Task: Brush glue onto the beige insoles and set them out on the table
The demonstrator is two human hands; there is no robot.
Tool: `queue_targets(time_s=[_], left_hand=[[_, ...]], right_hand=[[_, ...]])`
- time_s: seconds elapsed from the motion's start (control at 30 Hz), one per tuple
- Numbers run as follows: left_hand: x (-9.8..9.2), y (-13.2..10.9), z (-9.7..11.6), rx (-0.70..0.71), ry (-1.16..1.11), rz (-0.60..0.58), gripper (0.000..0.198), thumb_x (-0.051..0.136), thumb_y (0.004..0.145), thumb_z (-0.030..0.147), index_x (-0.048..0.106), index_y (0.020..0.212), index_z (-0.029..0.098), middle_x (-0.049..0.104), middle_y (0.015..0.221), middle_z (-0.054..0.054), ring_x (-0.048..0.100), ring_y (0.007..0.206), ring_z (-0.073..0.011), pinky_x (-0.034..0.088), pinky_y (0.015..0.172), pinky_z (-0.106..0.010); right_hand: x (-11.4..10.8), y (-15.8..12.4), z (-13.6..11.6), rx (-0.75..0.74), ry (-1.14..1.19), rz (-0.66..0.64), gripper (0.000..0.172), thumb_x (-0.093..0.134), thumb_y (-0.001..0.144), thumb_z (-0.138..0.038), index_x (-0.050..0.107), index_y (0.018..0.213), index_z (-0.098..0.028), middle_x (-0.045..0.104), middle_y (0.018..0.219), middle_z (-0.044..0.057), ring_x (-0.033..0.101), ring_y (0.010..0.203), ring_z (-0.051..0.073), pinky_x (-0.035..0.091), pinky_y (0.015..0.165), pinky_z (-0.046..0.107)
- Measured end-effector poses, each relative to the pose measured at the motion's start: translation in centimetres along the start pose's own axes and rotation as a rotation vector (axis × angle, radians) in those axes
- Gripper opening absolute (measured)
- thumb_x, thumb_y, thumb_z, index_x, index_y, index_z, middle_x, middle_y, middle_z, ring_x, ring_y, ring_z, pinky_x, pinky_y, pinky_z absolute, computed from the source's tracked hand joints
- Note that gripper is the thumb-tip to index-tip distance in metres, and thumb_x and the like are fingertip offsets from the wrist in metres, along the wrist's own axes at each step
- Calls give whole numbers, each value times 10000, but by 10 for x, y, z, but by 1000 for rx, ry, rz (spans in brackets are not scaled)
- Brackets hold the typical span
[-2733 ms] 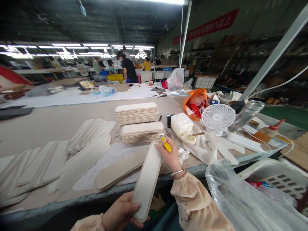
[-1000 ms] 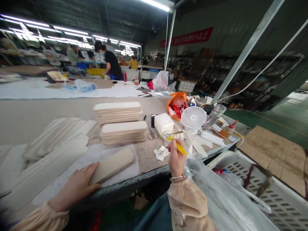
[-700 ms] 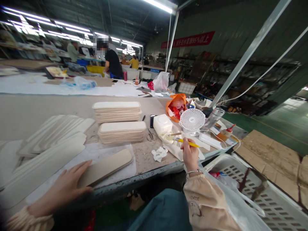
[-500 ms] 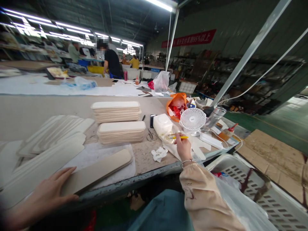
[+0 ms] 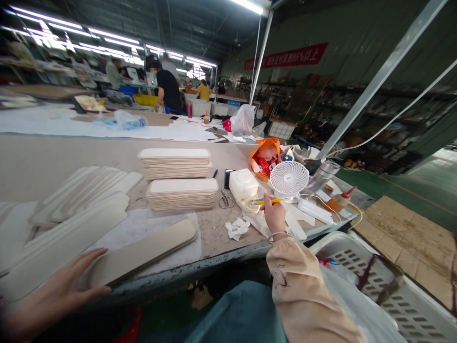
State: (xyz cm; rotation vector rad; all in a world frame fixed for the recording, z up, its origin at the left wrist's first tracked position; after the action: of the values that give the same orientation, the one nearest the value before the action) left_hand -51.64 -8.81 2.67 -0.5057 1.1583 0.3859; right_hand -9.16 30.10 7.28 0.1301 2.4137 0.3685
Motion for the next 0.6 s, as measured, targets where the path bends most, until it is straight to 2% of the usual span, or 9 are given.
queue_targets(time_s=[0.1, 0.23, 0.43, 0.6], left_hand=[[-1, 0, -2, -16, -24, 1, 738, 500, 669, 547, 507, 1303, 167, 554, 1418, -110, 511, 1300, -305, 379, 1105, -400], [-1, -1, 0, -22, -14, -1, 753, 505, 678, 528, 501, 1311, 119, 557, 1405, -133, 523, 1286, -305, 377, 1105, -374], [3, -1, -2, 1, 0, 3, 701, 530, 702, 501, 487, 1296, 131, 578, 1381, -123, 528, 1277, -296, 378, 1096, -376], [4, 3, -7, 54, -37, 49, 680, 573, 698, 523, 498, 1257, 143, 583, 1360, -150, 531, 1267, -327, 386, 1091, -433]], right_hand=[[-1, -3, -4, -1, -39, -38, 779, 258, 790, -879, 554, 486, -225, 569, 469, 73, 562, 512, 218, 399, 598, 343], [-7, -11, -13, -37, -85, -66, 756, 269, 794, -875, 553, 522, -230, 602, 510, 68, 580, 548, 224, 401, 621, 341], [-18, -18, -22, -56, -87, -9, 692, 316, 836, -820, 557, 580, -224, 609, 531, 61, 584, 570, 226, 403, 641, 340], [-7, -19, -22, -25, 2, -22, 661, 370, 800, -811, 603, 683, -204, 634, 569, 72, 583, 563, 226, 412, 629, 343]])
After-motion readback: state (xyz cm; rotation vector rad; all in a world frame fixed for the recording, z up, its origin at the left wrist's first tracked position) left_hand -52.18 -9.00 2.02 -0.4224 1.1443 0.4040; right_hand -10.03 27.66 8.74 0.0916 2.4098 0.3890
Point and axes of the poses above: each hand's wrist, its own y-axis towards the middle knuckle, its own x-axis out of the palm, z = x × y, the point moved 8 cm from there along y, towards the middle knuckle
